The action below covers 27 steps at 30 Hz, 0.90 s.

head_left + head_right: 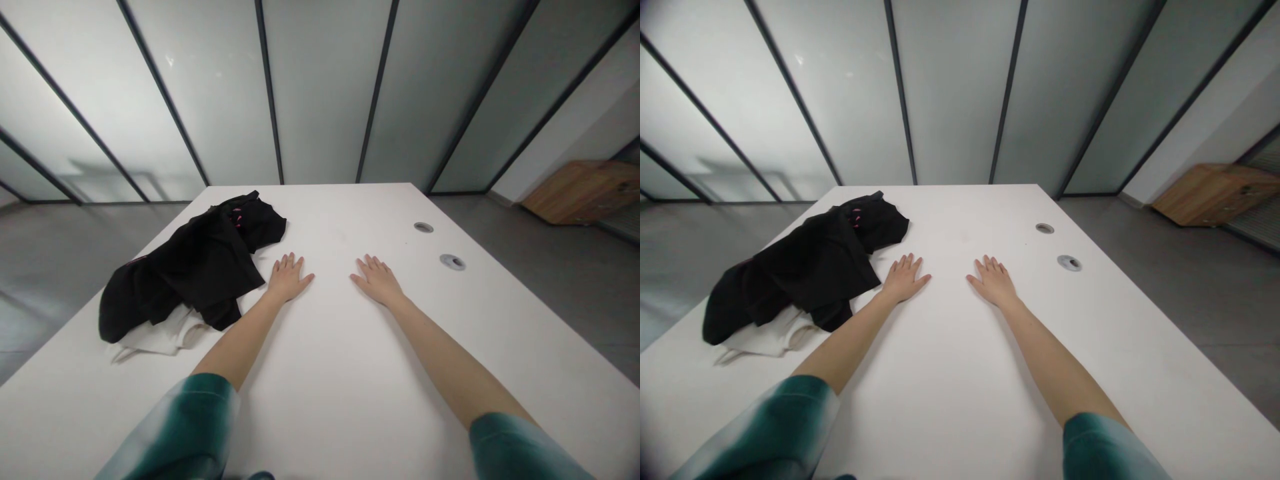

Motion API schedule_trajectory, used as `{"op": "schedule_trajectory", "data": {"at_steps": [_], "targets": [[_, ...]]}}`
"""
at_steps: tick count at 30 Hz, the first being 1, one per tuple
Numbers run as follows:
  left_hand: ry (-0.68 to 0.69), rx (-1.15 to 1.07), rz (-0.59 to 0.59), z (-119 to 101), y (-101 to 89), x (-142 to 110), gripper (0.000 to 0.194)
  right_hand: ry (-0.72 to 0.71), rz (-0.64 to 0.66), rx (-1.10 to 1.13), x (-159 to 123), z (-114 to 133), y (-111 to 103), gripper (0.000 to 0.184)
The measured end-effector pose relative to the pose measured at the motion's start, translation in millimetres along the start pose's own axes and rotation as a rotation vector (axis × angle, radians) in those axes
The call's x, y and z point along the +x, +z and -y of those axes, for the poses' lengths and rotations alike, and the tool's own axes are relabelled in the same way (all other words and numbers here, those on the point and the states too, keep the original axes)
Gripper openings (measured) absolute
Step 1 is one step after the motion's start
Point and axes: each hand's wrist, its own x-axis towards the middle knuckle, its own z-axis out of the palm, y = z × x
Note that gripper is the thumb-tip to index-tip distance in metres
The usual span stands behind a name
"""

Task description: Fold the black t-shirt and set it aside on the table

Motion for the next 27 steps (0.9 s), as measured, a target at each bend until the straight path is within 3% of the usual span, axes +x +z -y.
{"op": "schedule_trajectory", "data": {"at_steps": [13, 20, 24, 27], "targets": [[-0.002, -0.004, 0.001, 1.4, 1.0, 2.1, 0.078, 0.009, 0.033, 0.001, -0.7, 3.0, -5.1, 0.070], [0.005, -0.030, -0.023, -0.1, -4.1, -1.4, 0.075, -0.014, -0.020, 0.058, 0.4, -2.0, -1.7, 0.065], [-0.029, -0.045, -0.111, 6.0, -18.1, -1.3, 0.061, -0.012, -0.066, 0.129, 2.3, -7.2, -0.3, 0.053], [-0.146, -0.046, -0.222, 20.0, -42.7, 2.5, 0.053, -0.007, -0.089, 0.152, 2.4, -7.8, -1.1, 0.048]]}}
